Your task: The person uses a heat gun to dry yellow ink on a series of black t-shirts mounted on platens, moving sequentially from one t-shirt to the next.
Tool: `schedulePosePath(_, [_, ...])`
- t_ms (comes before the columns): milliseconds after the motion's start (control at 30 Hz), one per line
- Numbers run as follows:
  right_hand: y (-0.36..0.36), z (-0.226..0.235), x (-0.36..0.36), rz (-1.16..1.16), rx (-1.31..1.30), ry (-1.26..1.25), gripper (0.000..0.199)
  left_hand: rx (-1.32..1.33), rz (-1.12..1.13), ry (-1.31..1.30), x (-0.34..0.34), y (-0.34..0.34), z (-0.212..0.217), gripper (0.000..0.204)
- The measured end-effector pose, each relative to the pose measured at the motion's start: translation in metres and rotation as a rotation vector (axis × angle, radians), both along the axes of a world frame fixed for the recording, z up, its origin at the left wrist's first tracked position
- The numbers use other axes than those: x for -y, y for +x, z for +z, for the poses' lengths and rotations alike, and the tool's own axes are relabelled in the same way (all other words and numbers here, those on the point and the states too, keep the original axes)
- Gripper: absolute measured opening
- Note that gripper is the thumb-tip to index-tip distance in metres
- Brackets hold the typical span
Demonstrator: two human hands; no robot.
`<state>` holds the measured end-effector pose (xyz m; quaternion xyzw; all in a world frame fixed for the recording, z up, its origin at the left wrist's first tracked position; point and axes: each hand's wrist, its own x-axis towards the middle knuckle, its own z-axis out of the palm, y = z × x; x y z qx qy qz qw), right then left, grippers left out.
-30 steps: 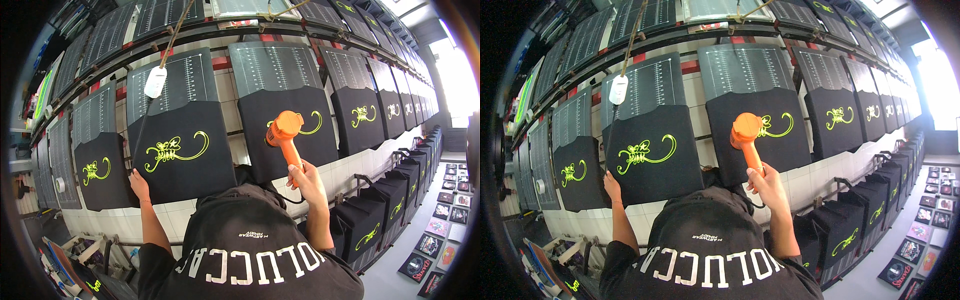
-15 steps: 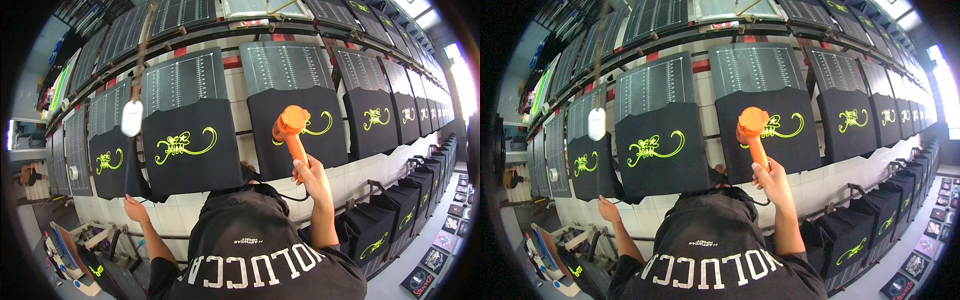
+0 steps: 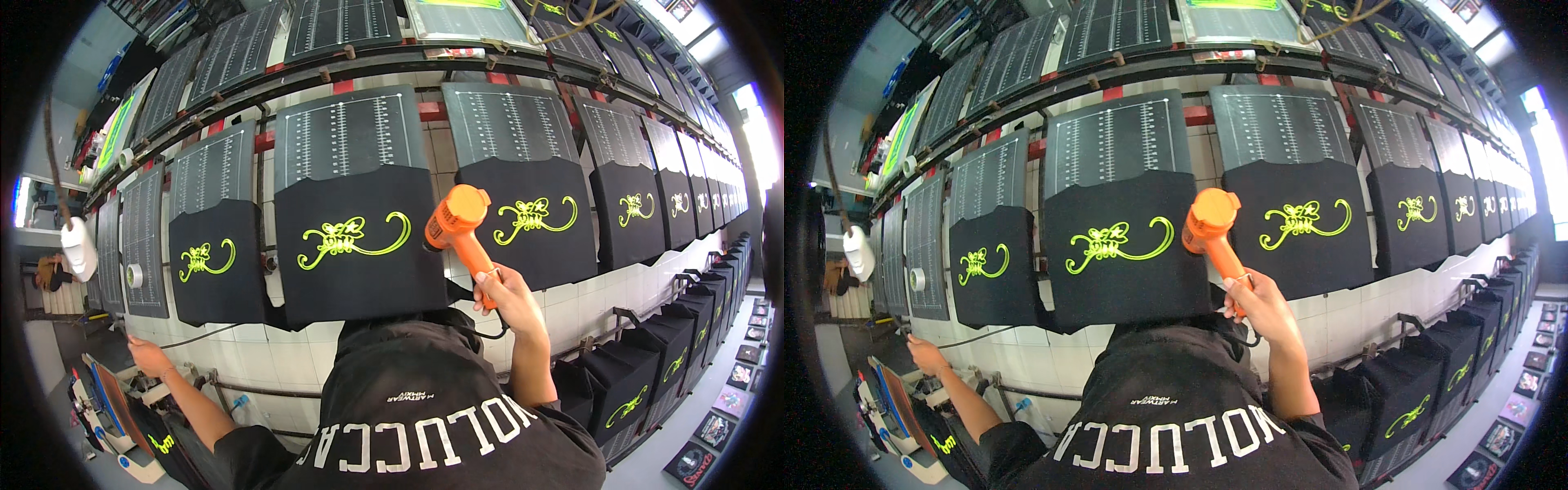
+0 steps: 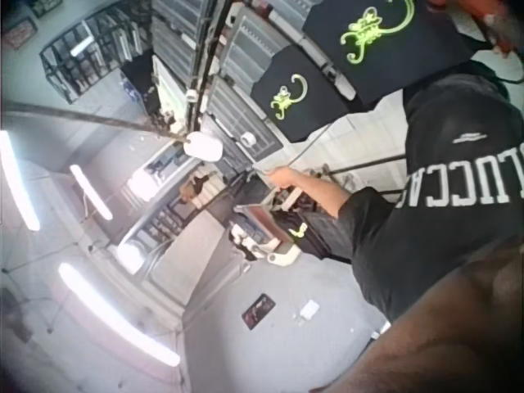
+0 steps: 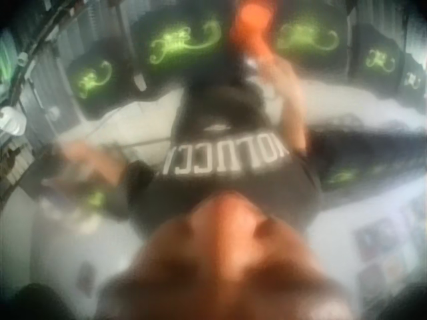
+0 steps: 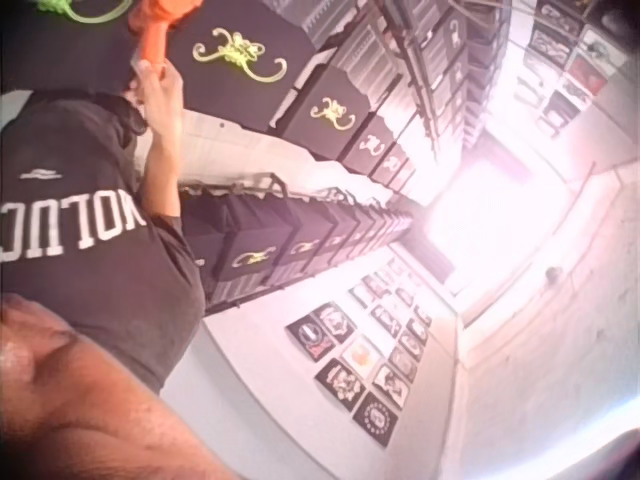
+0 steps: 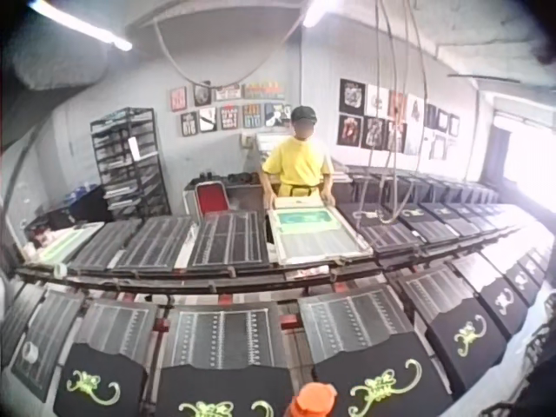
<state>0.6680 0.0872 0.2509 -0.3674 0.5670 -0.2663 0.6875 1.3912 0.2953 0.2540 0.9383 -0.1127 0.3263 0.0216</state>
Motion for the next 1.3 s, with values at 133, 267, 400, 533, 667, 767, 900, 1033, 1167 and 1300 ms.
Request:
schedulePosePath(133, [0.066,-0.002,0.009,-0.024,-0.066,-0.033,0.028,0.012,-0.001,-0.012,0.01,0.074,0.038,0.054])
schedulePosePath(267, [0.115,0.005,0.022,-0.086,-0.16,-0.06,0.028,0.004,0.012,-0.016,0.025,0.142,0.047,0.051])
schedulePosePath(400, [0.143,0.006,0.026,-0.113,-0.247,-0.077,0.028,-0.025,-0.02,-0.004,0.038,0.174,0.026,0.054])
schedulePosePath(533, [0.156,0.005,0.032,-0.094,-0.28,-0.073,0.027,-0.091,-0.018,0.051,0.031,0.197,-0.032,0.05])
schedulePosePath(667, [0.163,0.001,0.03,-0.105,-0.281,-0.076,0.026,-0.096,-0.131,0.043,0.024,0.191,-0.1,0.051])
schedulePosePath(767, [0.16,0.0,0.026,-0.12,-0.258,-0.065,0.026,-0.339,-0.11,0.0,0.028,0.168,-0.144,0.048])
schedulePosePath(900, [0.166,0.0,0.02,-0.149,-0.268,-0.073,0.027,-0.512,-0.124,-0.044,0.041,0.134,-0.177,0.042])
schedulePosePath(1033, [0.167,0.001,0.02,-0.143,-0.275,-0.061,0.027,-0.517,-0.137,-0.045,0.051,0.122,-0.182,0.04])
schedulePosePath(1167, [0.165,-0.003,0.02,-0.158,-0.253,-0.046,0.026,-0.446,-0.163,-0.073,0.044,0.144,-0.183,0.043])
schedulePosePath(1300, [0.169,-0.007,0.021,-0.205,-0.302,-0.073,0.026,-0.439,-0.155,-0.147,0.039,0.172,-0.184,0.046])
